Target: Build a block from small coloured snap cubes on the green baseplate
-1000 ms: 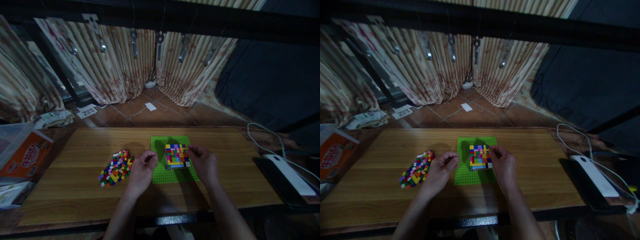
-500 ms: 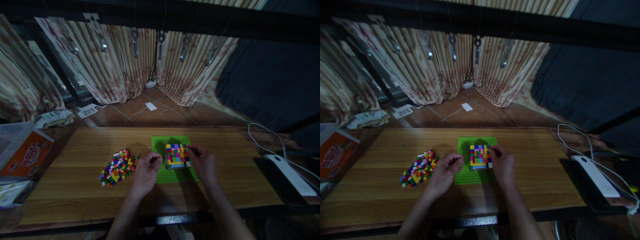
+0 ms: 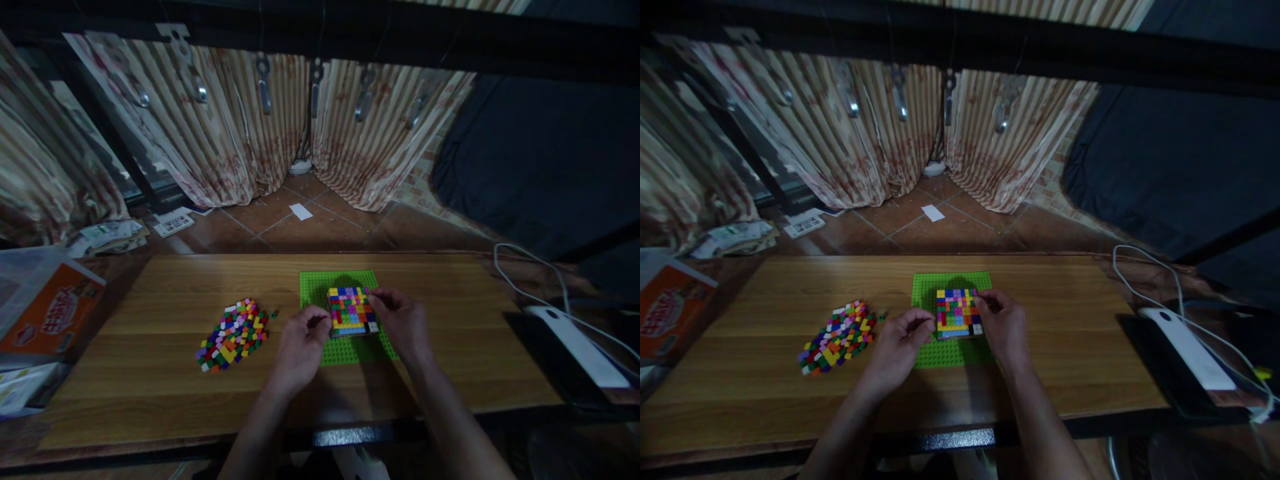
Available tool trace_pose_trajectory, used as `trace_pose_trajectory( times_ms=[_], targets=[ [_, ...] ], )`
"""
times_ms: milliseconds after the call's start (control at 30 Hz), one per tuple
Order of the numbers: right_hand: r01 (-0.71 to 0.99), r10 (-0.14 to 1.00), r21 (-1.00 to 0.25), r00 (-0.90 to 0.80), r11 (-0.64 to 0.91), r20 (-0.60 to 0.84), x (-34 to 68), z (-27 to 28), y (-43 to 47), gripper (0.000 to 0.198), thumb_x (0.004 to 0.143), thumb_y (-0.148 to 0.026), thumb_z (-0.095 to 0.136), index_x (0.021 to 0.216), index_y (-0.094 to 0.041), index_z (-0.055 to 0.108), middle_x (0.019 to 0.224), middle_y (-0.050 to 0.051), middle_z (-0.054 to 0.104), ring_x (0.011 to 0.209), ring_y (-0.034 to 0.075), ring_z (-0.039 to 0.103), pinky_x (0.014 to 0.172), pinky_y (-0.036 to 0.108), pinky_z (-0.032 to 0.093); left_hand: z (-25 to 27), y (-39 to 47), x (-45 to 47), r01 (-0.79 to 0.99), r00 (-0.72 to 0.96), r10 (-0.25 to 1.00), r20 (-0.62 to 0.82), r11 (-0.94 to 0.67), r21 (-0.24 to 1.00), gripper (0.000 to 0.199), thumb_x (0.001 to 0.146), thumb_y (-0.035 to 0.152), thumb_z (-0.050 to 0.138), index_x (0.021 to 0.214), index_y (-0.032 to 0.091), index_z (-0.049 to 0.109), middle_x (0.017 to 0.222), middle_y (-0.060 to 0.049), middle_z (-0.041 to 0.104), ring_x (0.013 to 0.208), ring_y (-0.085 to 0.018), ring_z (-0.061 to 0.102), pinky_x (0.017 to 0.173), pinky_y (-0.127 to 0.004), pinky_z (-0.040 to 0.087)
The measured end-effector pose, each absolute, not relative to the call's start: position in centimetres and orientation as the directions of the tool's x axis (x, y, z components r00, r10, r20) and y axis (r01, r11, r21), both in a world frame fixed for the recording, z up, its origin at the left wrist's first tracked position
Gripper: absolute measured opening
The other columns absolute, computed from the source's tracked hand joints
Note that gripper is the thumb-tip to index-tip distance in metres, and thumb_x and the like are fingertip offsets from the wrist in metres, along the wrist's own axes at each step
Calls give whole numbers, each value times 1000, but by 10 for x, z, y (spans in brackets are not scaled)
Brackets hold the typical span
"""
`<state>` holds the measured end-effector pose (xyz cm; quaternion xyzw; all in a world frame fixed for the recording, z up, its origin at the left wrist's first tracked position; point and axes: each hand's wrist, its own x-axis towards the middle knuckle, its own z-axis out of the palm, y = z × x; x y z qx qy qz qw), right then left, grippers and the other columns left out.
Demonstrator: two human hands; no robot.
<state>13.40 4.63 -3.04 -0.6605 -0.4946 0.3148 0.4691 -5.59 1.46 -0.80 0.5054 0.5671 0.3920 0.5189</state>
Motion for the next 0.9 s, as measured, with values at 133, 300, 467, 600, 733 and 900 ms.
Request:
trace_pose_trajectory(
  times_ms=[133,300,467,600,733,900],
  targets=[
    [349,953,-935,300,-61,50,132,-31,46,31,75,-44,67,84,-15,72,77,8,74,67,19,66,63,30,52,-8,14,-55,177,47,978,-204,192,965,15,83,29,56,80,18,67,71,-1,64,69,-16,60,64,-26,44],
    [283,913,-959,398,-27,91,133,-23,45,32,73,-46,70,80,-15,71,74,7,73,66,19,65,62,29,51,-11,16,-60,162,41,984,-174,166,973,15,83,31,58,80,18,66,73,0,65,70,-16,62,66,-26,47],
    [286,872,-948,420,138,253,119,-13,33,25,81,-42,67,83,-18,70,75,4,72,68,16,65,63,28,52,-8,18,-61,9,-11,983,-182,182,983,18,81,33,61,83,17,68,73,-1,67,68,-15,63,66,-26,51],
    [347,933,-895,122,280,339,97,-8,18,16,87,-34,63,93,-22,72,90,4,73,81,17,68,74,31,54,-4,17,-59,-100,-17,979,-203,200,975,21,80,34,63,88,15,70,73,-1,68,66,-14,63,66,-25,52],
    [405,918,-825,-137,395,372,84,-5,12,21,91,-27,58,108,-26,69,101,4,72,91,17,68,81,32,55,0,15,-60,-187,24,985,-171,173,967,21,79,31,65,92,15,70,70,1,65,63,-12,60,65,-24,51],
    [424,903,-797,-188,430,388,81,-3,13,18,93,-27,57,105,-26,71,103,4,72,95,18,68,80,32,55,2,14,-62,-224,36,985,-167,171,959,25,78,30,65,98,15,69,78,-1,69,64,-12,60,67,-25,52]
  ],
)
